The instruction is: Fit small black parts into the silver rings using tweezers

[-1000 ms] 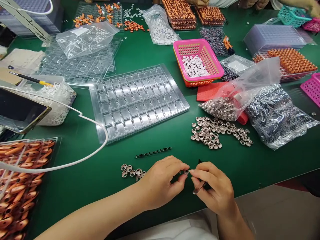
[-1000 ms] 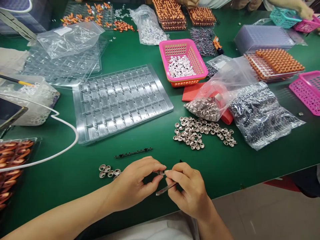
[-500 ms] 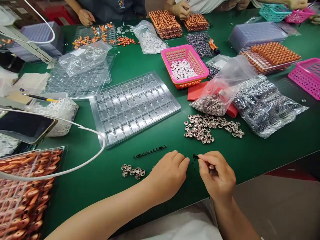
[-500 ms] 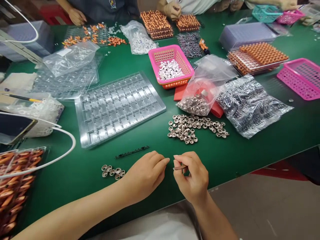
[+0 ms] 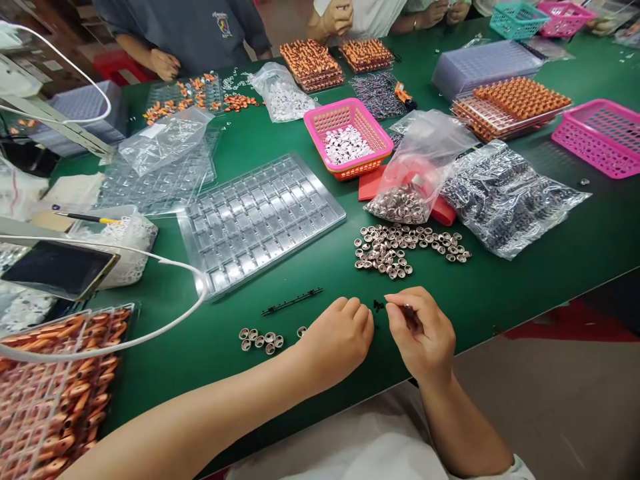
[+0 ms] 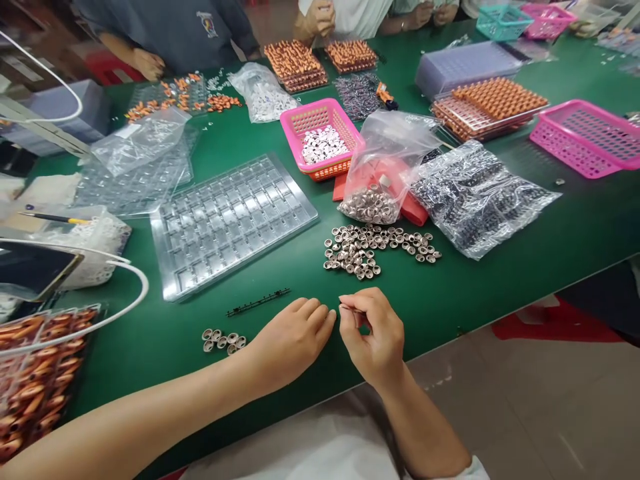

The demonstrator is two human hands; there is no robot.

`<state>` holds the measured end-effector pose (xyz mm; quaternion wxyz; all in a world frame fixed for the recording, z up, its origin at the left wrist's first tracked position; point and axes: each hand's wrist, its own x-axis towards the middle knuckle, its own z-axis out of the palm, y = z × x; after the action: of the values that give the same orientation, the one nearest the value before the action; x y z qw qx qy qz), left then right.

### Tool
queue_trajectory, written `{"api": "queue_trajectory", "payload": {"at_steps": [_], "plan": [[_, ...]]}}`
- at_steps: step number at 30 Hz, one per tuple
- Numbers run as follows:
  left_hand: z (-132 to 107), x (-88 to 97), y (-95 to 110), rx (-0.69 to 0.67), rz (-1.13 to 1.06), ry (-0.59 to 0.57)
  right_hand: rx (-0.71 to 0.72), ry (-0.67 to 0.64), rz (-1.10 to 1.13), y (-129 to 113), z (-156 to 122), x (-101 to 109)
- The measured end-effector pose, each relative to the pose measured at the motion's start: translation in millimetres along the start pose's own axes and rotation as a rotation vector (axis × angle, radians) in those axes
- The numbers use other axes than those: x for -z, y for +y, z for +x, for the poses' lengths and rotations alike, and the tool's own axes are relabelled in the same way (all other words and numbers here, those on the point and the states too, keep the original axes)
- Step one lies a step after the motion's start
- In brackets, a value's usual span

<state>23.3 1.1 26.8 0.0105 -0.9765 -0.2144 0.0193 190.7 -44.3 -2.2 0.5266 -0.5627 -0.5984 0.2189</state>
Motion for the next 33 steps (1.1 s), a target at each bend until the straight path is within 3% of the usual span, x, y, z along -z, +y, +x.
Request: {"api": "queue_trajectory", "payload": {"at_steps": [8,15,20,27,33], "plan": [[-5,-4.3,-9,0.100,-0.124,0.003,-0.069,0.007,0.036,-1,0,-2],[-15,-22.5,-12,0.292,-0.356,0.157,-0.138,0.006,0.169,5,1,1],[-24,-30.7,-11,0.372,-0.496,0.237,-0.064,-0.002,0.271,7,3,8],[-30,-36.3,-12,0.424,-0.703,0.300,-0.150,-0.201,0.389,11,-9,15],[-31,-34.4,-14,0.424,-0.805,0.361,-0.237,-0.246,0.387,12,-15,8]]}}
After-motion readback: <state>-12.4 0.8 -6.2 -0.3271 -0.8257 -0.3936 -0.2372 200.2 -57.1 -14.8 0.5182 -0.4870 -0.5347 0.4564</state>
